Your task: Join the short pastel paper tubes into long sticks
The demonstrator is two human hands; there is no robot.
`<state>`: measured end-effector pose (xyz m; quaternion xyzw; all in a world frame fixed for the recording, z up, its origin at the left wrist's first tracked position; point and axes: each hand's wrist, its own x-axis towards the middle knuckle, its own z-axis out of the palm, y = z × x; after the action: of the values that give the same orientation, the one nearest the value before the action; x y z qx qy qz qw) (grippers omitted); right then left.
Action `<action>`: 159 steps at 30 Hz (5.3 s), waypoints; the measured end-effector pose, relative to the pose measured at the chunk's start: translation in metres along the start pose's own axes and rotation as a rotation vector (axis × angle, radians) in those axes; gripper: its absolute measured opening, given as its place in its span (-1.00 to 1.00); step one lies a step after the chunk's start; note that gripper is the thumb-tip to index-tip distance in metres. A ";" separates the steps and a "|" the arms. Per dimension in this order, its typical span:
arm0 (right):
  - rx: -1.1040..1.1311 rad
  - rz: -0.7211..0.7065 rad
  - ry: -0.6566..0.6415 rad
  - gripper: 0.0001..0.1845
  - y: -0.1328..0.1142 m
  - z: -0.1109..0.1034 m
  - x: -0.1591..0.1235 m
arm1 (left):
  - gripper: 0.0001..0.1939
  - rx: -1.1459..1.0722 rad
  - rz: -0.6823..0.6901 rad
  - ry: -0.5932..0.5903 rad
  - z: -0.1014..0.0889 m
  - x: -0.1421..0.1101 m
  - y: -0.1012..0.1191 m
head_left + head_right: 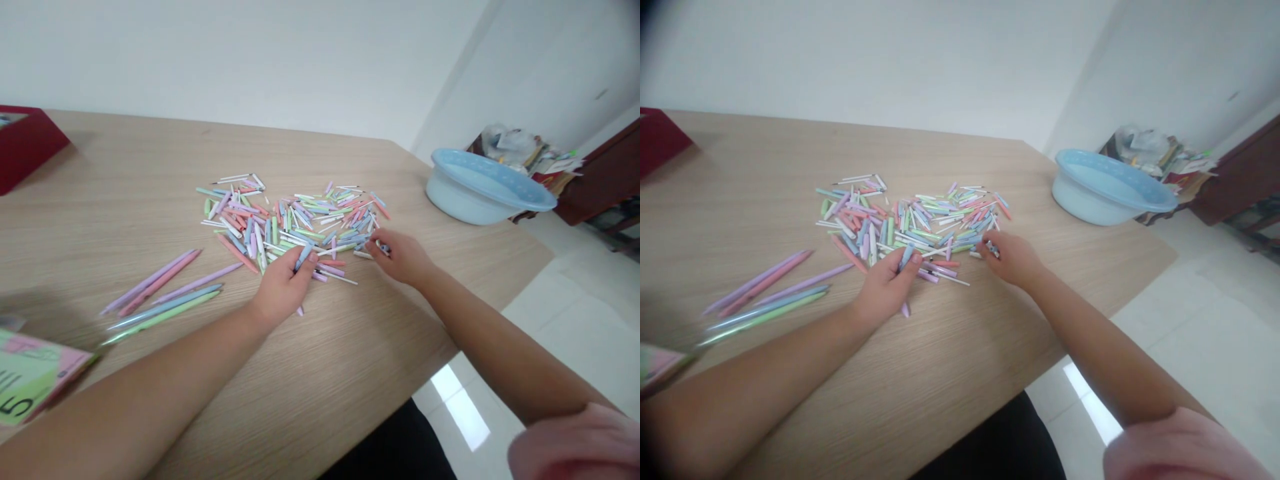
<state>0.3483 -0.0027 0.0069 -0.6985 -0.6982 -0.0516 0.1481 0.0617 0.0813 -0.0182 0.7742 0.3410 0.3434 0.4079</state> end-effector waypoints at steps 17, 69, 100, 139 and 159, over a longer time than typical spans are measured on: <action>0.148 0.060 0.107 -0.79 0.016 0.049 0.025 | -0.59 -0.019 0.027 -0.015 0.001 -0.001 -0.004; 1.562 0.220 0.365 -0.63 -0.082 0.013 0.014 | -0.61 0.054 0.109 -0.088 0.001 -0.003 -0.003; 1.021 -0.113 0.158 -0.83 -0.078 0.016 0.004 | -0.68 0.175 0.149 -0.232 0.001 -0.007 0.002; 1.351 -0.044 0.490 -0.64 -0.056 0.000 0.015 | -0.45 -0.037 0.158 -0.246 -0.007 -0.006 0.003; 1.263 -0.166 0.571 -0.71 -0.059 -0.003 0.009 | -0.49 0.068 0.130 -0.195 -0.004 -0.006 -0.003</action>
<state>0.2909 0.0045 0.0204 -0.3821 -0.5795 0.1711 0.6992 0.0541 0.0790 -0.0201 0.8378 0.2600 0.2805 0.3896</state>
